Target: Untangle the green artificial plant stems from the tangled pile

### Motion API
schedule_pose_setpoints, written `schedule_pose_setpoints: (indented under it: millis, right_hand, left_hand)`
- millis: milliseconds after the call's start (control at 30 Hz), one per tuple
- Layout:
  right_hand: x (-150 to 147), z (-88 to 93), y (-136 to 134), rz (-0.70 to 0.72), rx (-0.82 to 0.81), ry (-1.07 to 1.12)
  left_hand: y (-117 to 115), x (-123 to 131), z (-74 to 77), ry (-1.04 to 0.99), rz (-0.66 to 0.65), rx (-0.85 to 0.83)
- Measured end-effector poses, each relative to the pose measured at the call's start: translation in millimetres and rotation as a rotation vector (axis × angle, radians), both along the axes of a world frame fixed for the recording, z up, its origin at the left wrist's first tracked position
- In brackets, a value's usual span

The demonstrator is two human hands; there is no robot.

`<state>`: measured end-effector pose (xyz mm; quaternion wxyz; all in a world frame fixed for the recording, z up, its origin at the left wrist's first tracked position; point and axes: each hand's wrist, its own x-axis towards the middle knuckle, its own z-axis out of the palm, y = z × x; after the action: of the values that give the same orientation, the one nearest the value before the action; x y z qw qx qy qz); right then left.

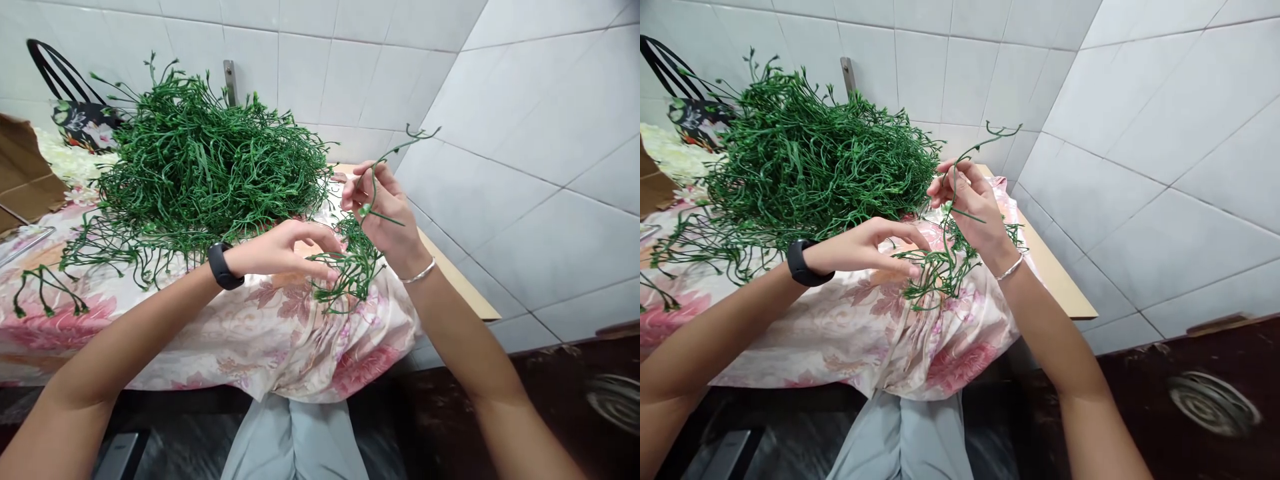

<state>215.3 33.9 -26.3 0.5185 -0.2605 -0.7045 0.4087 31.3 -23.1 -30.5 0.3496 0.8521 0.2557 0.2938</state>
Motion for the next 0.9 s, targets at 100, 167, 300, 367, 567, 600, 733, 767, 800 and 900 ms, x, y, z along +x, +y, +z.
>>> schedule_pose_setpoints:
  millis: [100, 167, 300, 367, 567, 600, 733, 767, 800, 900]
  right_hand:
    - [0, 0.9, 1, -0.010, 0.019, -0.003]
    - [2, 1.2, 2, -0.038, 0.040, -0.002]
    - [8, 0.0, 9, -0.151, 0.096, -0.031]
    - [11, -0.6, 12, -0.200, 0.118, -0.051]
    - [12, 1.1, 14, -0.196, 0.010, 0.030]
    - [13, 0.8, 15, -0.196, -0.021, 0.044]
    - [24, -3.0, 26, -0.351, -0.043, 0.054]
    - [27, -3.6, 29, -0.407, -0.019, 0.054]
    - [30, -3.4, 30, -0.458, 0.011, 0.057]
    - [29, 1.8, 24, -0.513, 0.110, 0.085]
  left_hand:
    - [-1, 0, -0.6, -0.038, 0.004, -0.018]
    - [-2, 0, 0.4, -0.069, 0.003, -0.055]
    - [-4, -2, 4.6, -0.216, 0.122, -0.109]
    - [-4, -4, 6.6, -0.353, 0.186, -0.170]
    - [7, -16, 13.6, -0.784, 0.365, -0.168]
    - [9, -19, 15.1, -0.846, 0.382, -0.163]
    - [13, -27, 19.9, -0.953, 0.402, -0.165]
    - [12, -28, 20.4, -0.954, 0.397, -0.153]
    - [12, -27, 20.5, -0.942, 0.392, -0.133]
    - [8, -23, 18.2, -0.829, 0.387, -0.059]
